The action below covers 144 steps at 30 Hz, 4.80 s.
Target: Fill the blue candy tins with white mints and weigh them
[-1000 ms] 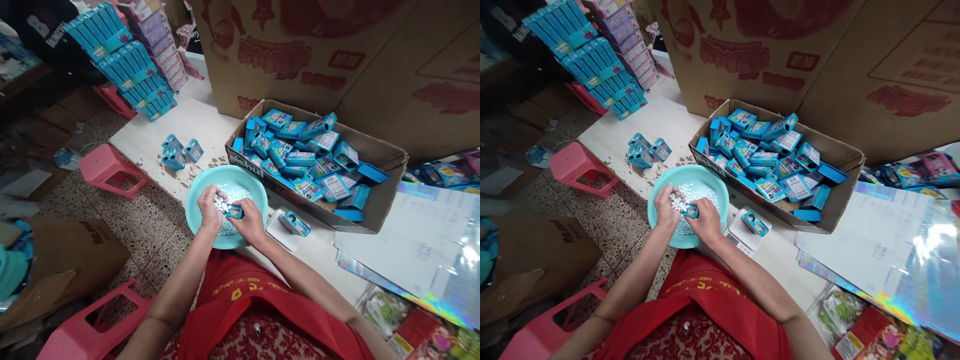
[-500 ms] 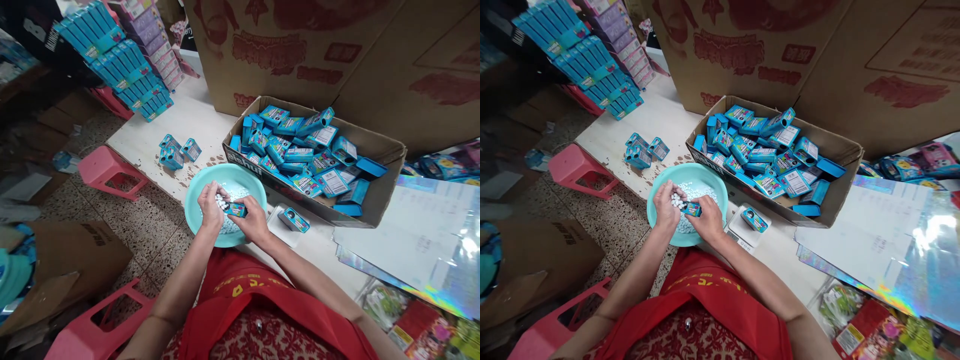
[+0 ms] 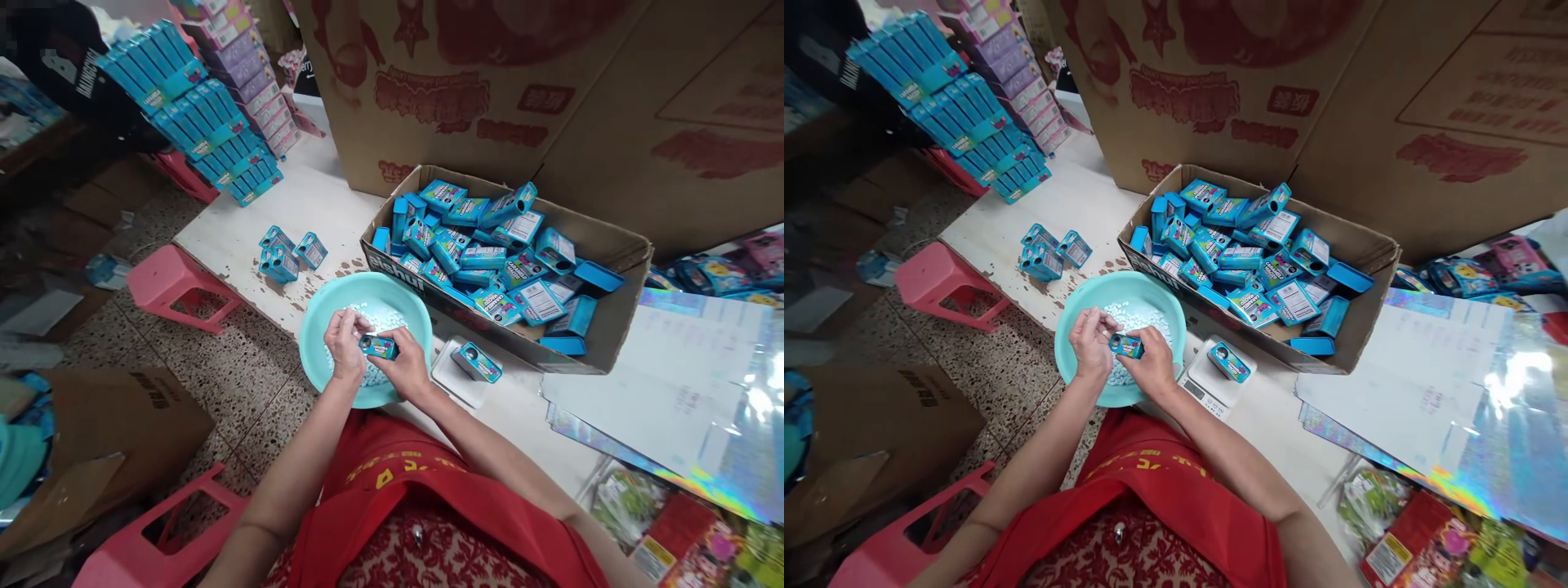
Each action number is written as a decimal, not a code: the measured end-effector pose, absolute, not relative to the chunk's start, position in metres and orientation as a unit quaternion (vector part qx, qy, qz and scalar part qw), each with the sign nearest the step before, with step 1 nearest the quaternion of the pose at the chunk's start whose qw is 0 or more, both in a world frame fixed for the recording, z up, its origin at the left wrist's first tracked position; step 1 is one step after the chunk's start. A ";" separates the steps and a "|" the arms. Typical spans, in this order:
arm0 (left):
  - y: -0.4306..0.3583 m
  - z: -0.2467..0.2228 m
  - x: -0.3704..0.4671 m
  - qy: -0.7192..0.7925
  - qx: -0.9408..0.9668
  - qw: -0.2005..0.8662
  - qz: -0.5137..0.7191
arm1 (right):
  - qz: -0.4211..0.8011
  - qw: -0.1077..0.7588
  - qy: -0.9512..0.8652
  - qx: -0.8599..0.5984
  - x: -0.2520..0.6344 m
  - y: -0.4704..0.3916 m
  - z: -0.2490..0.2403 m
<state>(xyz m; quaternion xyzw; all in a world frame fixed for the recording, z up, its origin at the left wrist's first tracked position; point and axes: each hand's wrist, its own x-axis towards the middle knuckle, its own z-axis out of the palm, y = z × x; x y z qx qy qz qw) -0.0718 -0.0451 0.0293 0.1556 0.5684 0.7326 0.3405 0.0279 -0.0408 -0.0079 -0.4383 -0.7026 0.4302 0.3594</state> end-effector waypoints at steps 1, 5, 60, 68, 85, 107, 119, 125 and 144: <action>-0.045 0.029 -0.071 0.563 0.156 0.344 0.735 | 0.432 0.358 -0.700 -0.441 0.028 -0.040 -0.010; -0.048 0.038 -0.073 0.544 0.158 0.364 0.740 | 0.445 0.363 -0.686 -0.446 0.030 -0.040 -0.007; -0.063 -0.022 -0.100 0.551 -0.094 0.634 0.534 | 0.245 0.391 -0.651 -0.602 0.174 -0.044 -0.032; -0.051 0.059 -0.069 0.446 0.037 0.587 0.675 | 0.291 0.367 -0.776 -0.422 0.108 -0.049 0.029; -0.051 0.047 -0.074 0.534 0.162 0.448 0.698 | 0.382 0.370 -0.741 -0.411 0.093 -0.056 0.027; -0.131 -0.052 -0.105 0.756 0.634 0.138 0.088 | 0.239 0.434 -0.589 -0.639 0.194 -0.071 -0.056; -0.138 -0.044 -0.107 0.637 0.746 0.169 0.100 | 0.267 0.405 -0.567 -0.666 0.212 -0.128 -0.065; -0.146 -0.038 -0.104 0.555 0.819 0.142 0.039 | 0.292 0.387 -0.558 -0.673 0.213 -0.131 -0.069; -0.168 -0.035 -0.129 0.624 0.760 0.179 0.033 | 0.326 0.380 -0.533 -0.683 0.208 -0.105 -0.074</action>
